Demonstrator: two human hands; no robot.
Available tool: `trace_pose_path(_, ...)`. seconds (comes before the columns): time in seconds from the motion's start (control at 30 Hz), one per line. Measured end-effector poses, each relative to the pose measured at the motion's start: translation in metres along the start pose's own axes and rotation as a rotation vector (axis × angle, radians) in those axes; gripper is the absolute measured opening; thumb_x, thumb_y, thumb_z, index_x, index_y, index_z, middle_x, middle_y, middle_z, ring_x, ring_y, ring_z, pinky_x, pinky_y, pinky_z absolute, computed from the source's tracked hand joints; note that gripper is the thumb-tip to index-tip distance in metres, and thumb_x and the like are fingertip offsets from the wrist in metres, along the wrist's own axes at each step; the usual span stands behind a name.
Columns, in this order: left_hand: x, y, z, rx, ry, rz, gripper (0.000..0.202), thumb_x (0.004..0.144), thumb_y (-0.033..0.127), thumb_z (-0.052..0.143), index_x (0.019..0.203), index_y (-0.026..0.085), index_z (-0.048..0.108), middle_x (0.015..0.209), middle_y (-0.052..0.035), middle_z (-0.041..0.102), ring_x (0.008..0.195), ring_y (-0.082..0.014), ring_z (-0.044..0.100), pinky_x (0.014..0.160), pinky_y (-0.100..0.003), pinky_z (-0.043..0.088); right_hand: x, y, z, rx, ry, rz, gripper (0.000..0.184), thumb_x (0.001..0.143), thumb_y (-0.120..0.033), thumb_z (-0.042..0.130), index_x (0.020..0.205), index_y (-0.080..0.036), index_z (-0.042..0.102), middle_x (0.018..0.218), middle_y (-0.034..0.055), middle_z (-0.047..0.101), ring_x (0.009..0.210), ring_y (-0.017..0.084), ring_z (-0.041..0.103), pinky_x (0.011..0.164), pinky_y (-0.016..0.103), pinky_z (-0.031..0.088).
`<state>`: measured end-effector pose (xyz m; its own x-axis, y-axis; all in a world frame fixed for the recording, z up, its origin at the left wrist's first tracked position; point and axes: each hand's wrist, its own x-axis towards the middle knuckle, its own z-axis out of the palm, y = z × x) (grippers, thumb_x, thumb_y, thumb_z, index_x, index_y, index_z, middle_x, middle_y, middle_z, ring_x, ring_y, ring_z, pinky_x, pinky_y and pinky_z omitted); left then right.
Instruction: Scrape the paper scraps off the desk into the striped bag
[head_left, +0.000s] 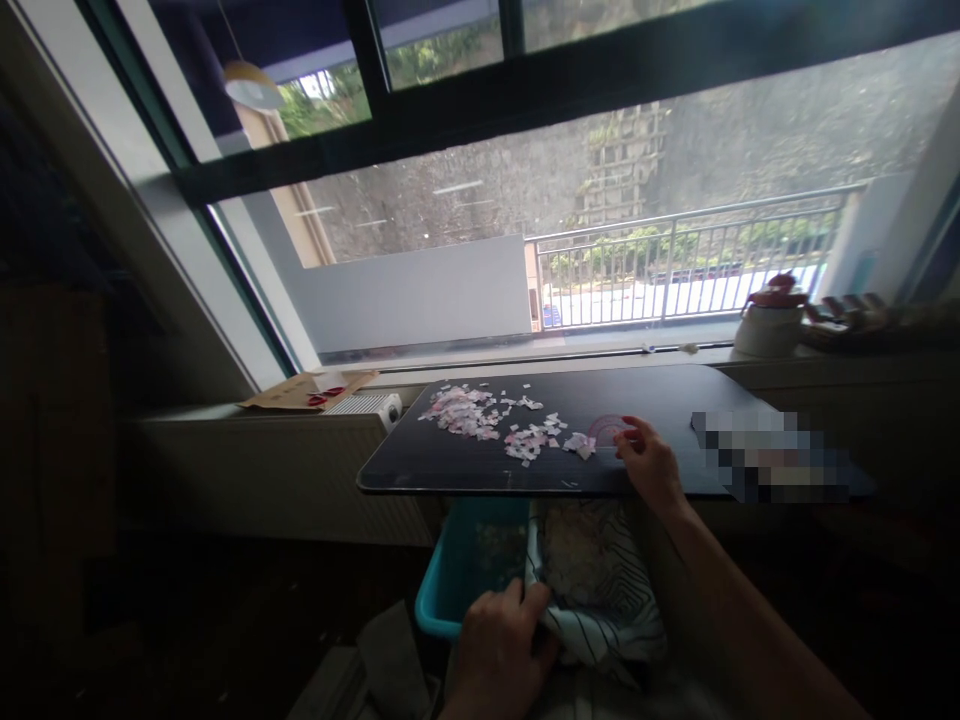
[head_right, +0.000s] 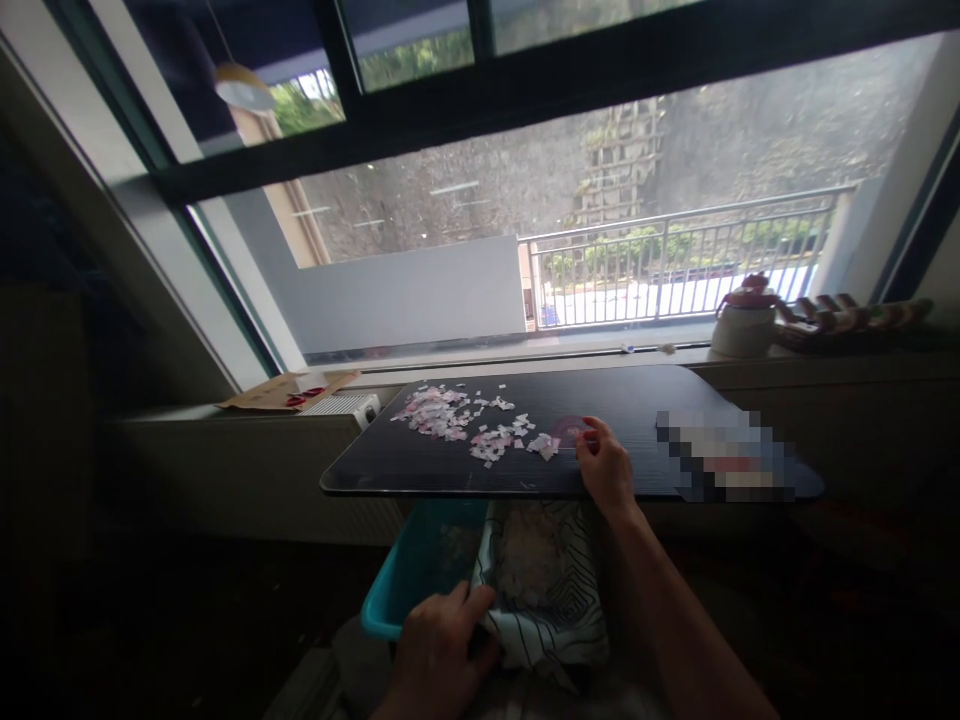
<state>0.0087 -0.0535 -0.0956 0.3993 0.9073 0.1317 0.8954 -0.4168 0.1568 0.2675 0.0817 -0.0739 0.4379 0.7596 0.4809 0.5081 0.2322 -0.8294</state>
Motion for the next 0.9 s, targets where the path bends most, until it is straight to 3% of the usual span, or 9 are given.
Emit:
trace_pose_path(0.17,0.002,0.000,0.000,0.002,-0.051,-0.016,0.019,0.078,0.025,0.055,0.096,0.026,0.060,0.089,-0.0010,0.061,0.077,-0.0208,0.056,0.068,-0.030,0.036,0.001,0.002,0.000,0.168,-0.111,0.023,0.037,0.074,-0.043,0.059,0.101,-0.018,0.060,0.078,0.0039,0.067,0.057,0.016,0.063,0.059,0.031,0.052)
trace_pose_path(0.27,0.002,0.000,-0.001,0.008,-0.056,-0.019,0.019,0.079,0.026,0.054,0.097,0.026,0.060,0.090,-0.0012,0.061,0.079,-0.0211,0.056,0.069,-0.030,0.037,0.002,0.002,0.000,0.259,-0.089,0.070,0.040,0.072,-0.045,0.060,0.101,-0.017,0.059,0.078,0.0044,0.068,0.056,0.016,0.063,0.056,0.031,0.053)
trace_pose_path(0.47,0.001,0.002,-0.005,0.015,-0.056,-0.021,0.018,0.078,0.025,0.055,0.096,0.025,0.059,0.090,-0.0012,0.061,0.080,-0.0202,0.057,0.071,-0.029,0.038,0.002,0.000,-0.001,0.288,-0.190,0.084,0.039,0.070,-0.045,0.063,0.095,-0.015,0.062,0.076,0.0057,0.071,0.057,0.016,0.064,0.061,0.033,0.053)
trace_pose_path(0.63,0.001,0.002,-0.001,0.018,-0.013,-0.004,0.018,0.078,0.024,0.056,0.095,0.026,0.058,0.088,-0.0004,0.061,0.078,-0.0203,0.056,0.069,-0.029,0.037,0.001,-0.003,-0.003,0.310,-0.116,0.107,0.042,0.070,-0.047,0.062,0.095,-0.014,0.061,0.080,0.0076,0.072,0.060,0.017,0.065,0.062,0.033,0.053)
trace_pose_path(0.9,-0.002,-0.005,-0.010,-0.018,0.011,0.032,0.012,0.079,0.023,0.057,0.091,0.025,0.057,0.084,0.0010,0.060,0.075,-0.0195,0.055,0.065,-0.029,0.034,0.009,-0.016,-0.005,0.291,-0.177,0.198,0.033,0.068,-0.037,0.061,0.092,-0.013,0.062,0.075,0.0068,0.071,0.058,0.015,0.063,0.059,0.030,0.051)
